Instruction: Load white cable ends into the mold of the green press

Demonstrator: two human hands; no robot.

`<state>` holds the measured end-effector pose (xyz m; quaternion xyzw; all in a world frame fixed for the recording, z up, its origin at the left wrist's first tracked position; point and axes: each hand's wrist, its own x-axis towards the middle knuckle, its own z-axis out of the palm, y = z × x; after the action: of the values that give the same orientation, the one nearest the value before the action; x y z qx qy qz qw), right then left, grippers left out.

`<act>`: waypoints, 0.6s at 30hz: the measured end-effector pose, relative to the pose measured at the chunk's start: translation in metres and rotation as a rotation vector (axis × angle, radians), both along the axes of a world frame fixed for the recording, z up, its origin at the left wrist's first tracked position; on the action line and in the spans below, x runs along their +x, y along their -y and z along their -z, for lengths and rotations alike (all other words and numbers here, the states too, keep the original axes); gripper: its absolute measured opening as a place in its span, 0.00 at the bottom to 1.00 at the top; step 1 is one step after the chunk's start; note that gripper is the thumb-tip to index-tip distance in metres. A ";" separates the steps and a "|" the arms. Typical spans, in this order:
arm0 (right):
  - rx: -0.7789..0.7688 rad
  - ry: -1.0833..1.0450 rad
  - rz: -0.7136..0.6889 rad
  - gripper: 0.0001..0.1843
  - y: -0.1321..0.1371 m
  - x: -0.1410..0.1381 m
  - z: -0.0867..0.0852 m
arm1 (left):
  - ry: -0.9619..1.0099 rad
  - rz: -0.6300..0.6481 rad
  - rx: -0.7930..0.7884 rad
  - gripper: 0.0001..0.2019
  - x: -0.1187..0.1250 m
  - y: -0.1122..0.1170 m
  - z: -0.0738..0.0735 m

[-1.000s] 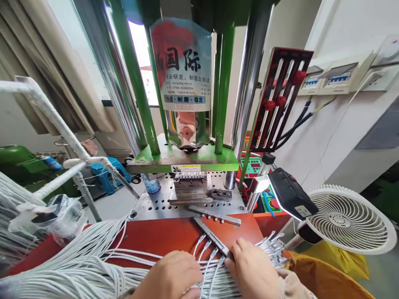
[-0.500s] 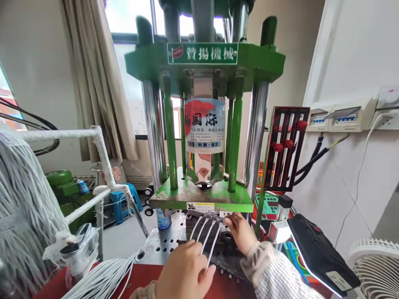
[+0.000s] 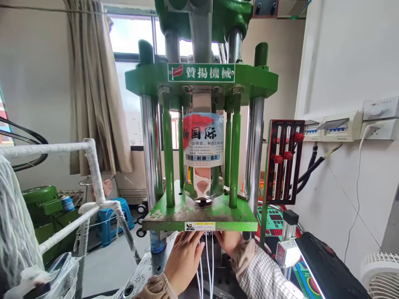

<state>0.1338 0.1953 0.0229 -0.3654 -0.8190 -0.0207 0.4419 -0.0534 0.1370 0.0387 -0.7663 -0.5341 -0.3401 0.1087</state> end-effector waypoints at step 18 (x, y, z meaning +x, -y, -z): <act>-0.039 0.442 -0.113 0.21 0.118 0.103 0.046 | 0.121 0.072 -0.077 0.16 -0.082 0.143 0.013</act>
<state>0.2364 0.0773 -0.0229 -0.3141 -0.9153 -0.0595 0.2450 -0.1355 -0.0058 0.0260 -0.7668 -0.5243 -0.3688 0.0343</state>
